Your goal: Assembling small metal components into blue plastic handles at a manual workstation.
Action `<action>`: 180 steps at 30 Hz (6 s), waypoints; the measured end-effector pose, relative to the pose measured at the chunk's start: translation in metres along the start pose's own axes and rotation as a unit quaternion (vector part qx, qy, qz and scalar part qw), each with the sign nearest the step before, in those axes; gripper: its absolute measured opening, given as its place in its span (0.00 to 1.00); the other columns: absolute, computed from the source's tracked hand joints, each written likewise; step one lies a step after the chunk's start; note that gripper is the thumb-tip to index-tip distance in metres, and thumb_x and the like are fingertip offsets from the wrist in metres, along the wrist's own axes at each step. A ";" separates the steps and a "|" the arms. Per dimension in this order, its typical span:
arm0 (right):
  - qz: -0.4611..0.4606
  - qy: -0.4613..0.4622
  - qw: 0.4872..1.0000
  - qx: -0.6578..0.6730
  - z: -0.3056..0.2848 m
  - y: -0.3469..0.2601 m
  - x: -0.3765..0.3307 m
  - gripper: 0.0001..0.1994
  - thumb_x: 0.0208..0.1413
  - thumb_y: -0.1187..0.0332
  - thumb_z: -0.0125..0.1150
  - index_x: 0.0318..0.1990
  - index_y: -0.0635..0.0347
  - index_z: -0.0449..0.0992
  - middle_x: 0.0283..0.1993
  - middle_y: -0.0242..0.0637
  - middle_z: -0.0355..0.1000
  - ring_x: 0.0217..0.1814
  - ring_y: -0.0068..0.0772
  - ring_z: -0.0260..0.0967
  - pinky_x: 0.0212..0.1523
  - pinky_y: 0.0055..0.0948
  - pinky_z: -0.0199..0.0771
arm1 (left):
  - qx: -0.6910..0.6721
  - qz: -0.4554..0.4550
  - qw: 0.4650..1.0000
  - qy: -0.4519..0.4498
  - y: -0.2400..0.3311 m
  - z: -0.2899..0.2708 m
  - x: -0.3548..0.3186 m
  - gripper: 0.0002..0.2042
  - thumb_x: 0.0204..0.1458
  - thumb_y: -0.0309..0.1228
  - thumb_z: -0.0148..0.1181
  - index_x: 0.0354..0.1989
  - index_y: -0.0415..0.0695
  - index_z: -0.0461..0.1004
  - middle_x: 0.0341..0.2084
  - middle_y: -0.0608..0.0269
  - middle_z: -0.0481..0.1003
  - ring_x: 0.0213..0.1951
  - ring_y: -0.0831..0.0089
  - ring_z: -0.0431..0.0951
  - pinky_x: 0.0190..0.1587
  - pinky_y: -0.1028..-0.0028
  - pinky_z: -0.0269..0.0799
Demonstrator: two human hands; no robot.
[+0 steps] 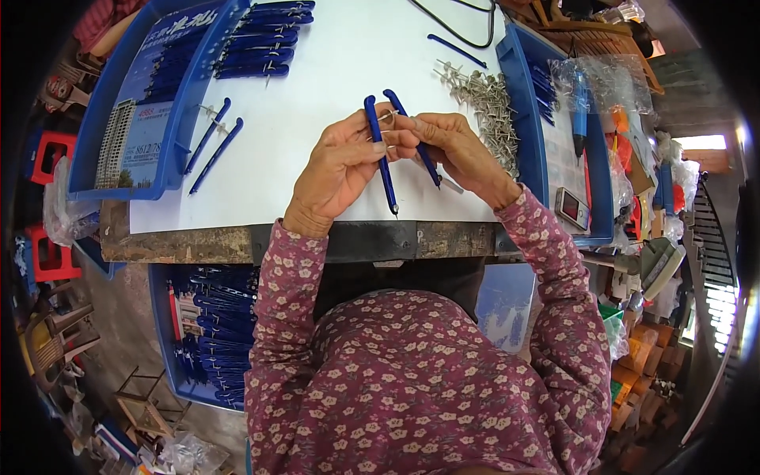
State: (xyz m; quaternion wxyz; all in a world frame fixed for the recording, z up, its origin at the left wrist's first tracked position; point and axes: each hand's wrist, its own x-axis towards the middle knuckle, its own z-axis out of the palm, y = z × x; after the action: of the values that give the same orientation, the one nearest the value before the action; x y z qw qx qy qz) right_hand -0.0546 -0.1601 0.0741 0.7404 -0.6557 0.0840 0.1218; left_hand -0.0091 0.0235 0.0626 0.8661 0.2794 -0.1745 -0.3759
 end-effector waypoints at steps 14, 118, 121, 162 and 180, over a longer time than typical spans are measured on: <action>0.026 -0.044 0.996 0.072 -0.002 0.005 0.001 0.13 0.54 0.63 0.53 0.38 0.65 0.73 0.29 0.26 0.70 0.27 0.11 0.62 0.26 0.09 0.60 | 0.015 -0.001 1.000 0.014 0.003 0.001 0.002 0.20 0.48 0.19 0.45 0.51 0.26 0.56 0.40 0.45 0.68 0.42 0.61 0.73 0.48 0.70 0.68; -0.123 0.148 0.981 -0.020 0.053 0.012 -0.053 0.09 0.53 0.67 0.55 0.33 0.65 0.70 0.16 0.25 0.63 0.13 0.11 0.56 0.12 0.12 0.54 | 0.360 0.112 0.913 0.156 -0.027 0.036 -0.034 0.08 0.54 0.24 0.45 0.41 0.38 0.59 0.29 0.61 0.69 0.23 0.82 0.61 0.26 0.82 0.61; -0.124 0.165 0.978 -0.018 0.054 0.015 -0.056 0.08 0.52 0.68 0.55 0.33 0.65 0.69 0.17 0.26 0.65 0.14 0.12 0.58 0.13 0.12 0.57 | 0.462 0.068 0.877 0.112 -0.019 0.044 -0.040 0.07 0.53 0.26 0.48 0.38 0.38 0.61 0.28 0.63 0.66 0.23 0.81 0.61 0.27 0.81 0.60; -0.226 -0.017 0.824 -0.519 0.060 0.050 -0.091 0.32 0.38 0.68 0.66 0.54 0.59 0.61 0.46 0.44 0.60 0.39 0.39 0.64 0.35 0.32 0.69 | 0.828 0.051 0.558 -0.021 0.007 0.018 -0.117 0.08 0.40 0.21 0.59 0.29 0.34 0.68 0.36 0.54 0.66 0.39 0.62 0.70 0.39 0.71 0.70; -0.208 -0.005 0.790 -0.577 0.055 0.048 -0.100 0.32 0.40 0.67 0.63 0.56 0.61 0.60 0.47 0.46 0.59 0.47 0.45 0.56 0.46 0.37 0.59 | 0.817 0.058 0.571 -0.066 0.005 0.011 -0.110 0.04 0.39 0.22 0.55 0.24 0.37 0.68 0.31 0.58 0.67 0.35 0.65 0.69 0.39 0.71 0.67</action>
State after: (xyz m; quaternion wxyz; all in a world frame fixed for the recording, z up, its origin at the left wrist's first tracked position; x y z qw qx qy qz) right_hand -0.1663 -0.1076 0.0637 0.2328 -0.9618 -0.1440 -0.0057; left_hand -0.0836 0.1047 0.0640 0.2764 0.8318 -0.4797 -0.0403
